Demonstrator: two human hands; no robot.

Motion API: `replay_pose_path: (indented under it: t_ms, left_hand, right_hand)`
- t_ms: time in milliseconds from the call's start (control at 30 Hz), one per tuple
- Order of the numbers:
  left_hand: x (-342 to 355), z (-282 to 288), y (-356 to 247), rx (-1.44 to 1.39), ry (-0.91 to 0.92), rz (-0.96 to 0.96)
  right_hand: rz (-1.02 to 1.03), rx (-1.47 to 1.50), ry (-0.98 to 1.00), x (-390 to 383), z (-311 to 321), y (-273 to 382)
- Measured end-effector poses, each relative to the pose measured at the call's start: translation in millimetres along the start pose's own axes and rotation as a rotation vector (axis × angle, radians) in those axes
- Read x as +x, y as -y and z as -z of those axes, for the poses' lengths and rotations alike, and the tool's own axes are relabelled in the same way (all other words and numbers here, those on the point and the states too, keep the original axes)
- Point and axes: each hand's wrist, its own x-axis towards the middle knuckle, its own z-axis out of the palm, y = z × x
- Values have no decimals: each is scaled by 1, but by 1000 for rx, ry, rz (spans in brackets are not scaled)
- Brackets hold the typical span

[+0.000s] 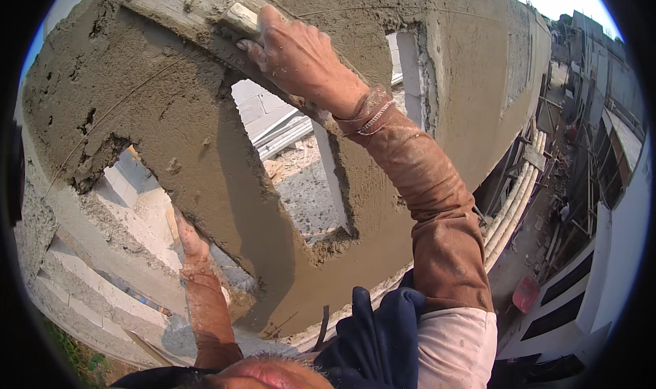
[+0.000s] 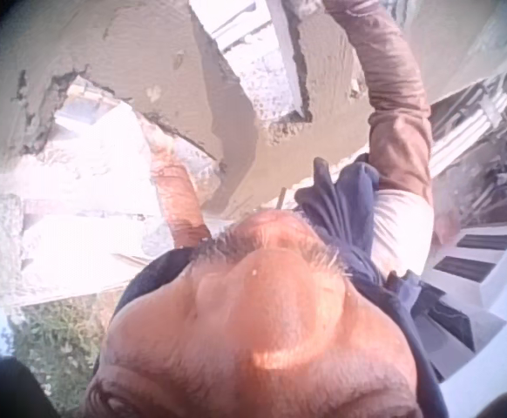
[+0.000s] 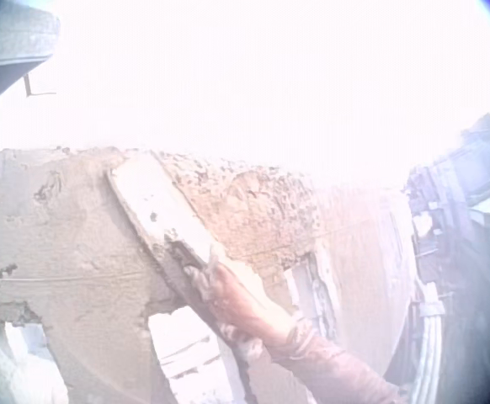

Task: The person applies wet plaster from a bucket onto a concrete wall using a trowel and smooths the surface with a wooden float.

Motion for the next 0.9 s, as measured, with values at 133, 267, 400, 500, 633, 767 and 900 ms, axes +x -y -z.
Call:
replay_pose_path:
  t_ms: [133,267,400,500,633,767,900]
  left_hand:
    - [-3,-22,3,131,-71,-104]
    - [-4,-2,1,120,-6,-127]
    - [-3,19,-3,125,-58,-113]
    - [-1,28,3,114,-44,-134]
    - [-3,14,6,53,-99,-89]
    - [-6,-8,8,161,-180,-152]
    - [-13,-10,-4,135,-237,-141]
  right_hand:
    - [-331,-12,-269,10,54,-131]
    - [-461,-47,-236,22,73,-145]
    - [-453,129,-227,-12,36,-105]
    - [-489,93,-240,-15,42,-117]
    - [-662,237,-211,42,91,-167]
    - [-627,169,-348,52,76,-220]
    - [-645,-26,-304,14,44,-182]
